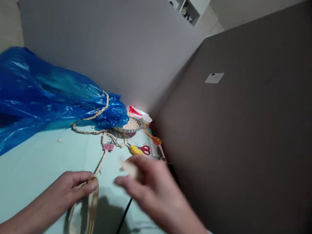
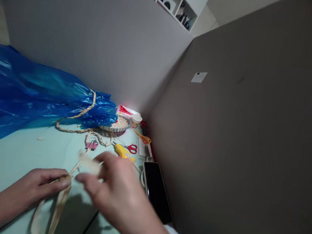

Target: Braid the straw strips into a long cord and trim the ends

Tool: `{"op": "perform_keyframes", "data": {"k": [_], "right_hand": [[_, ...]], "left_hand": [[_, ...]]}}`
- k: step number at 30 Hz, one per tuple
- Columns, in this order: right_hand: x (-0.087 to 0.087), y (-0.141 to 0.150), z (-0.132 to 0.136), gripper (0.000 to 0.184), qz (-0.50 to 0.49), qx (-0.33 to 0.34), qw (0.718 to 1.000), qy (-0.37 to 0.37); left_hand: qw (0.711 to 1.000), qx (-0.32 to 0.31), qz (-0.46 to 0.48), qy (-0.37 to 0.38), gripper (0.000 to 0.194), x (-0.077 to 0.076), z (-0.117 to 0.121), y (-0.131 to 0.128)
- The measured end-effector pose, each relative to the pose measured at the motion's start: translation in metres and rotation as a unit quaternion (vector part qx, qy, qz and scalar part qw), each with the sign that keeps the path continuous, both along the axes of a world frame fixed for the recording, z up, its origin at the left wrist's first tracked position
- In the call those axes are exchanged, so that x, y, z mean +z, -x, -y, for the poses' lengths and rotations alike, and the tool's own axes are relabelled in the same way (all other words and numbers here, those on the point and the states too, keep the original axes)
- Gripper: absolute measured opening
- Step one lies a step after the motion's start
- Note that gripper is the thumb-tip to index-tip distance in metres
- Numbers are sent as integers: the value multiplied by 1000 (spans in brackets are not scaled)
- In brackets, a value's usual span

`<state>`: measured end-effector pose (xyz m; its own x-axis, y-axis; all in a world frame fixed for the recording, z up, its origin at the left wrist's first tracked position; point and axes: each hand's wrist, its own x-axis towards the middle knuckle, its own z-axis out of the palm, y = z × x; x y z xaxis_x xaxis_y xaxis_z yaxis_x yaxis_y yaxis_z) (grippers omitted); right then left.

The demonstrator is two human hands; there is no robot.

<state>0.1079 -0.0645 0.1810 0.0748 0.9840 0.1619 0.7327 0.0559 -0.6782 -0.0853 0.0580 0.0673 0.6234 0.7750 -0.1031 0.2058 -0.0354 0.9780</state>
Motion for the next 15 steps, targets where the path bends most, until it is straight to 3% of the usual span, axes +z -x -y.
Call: {"op": "perform_keyframes", "data": {"k": [1, 3, 6, 9, 11, 12, 15], "right_hand": [[-18, 13, -11, 24, -9, 49, 996, 72], [-47, 33, -26, 24, -10, 50, 993, 105], [-62, 39, -34, 5, 8, 48, 993, 105], [-41, 14, -38, 11, 73, 26, 993, 86], [-17, -14, -44, 13, 187, -35, 981, 43], [-5, -30, -48, 13, 265, -98, 959, 21], [19, -71, -60, 14, 479, -260, 838, 30]], "left_hand": [[1000, -4, 9, 13, 31, 1, 0, 0], [999, -3, 25, 31, 25, -1, -2, -1], [997, -1, 44, 57, 21, -5, -4, -1], [997, 5, 22, 78, 33, -2, -2, 0], [995, 25, 0, 97, 36, 3, 2, 2], [993, 32, -5, 112, 35, 5, 3, 3], [987, 27, -3, 160, 34, 8, 6, 5]]}}
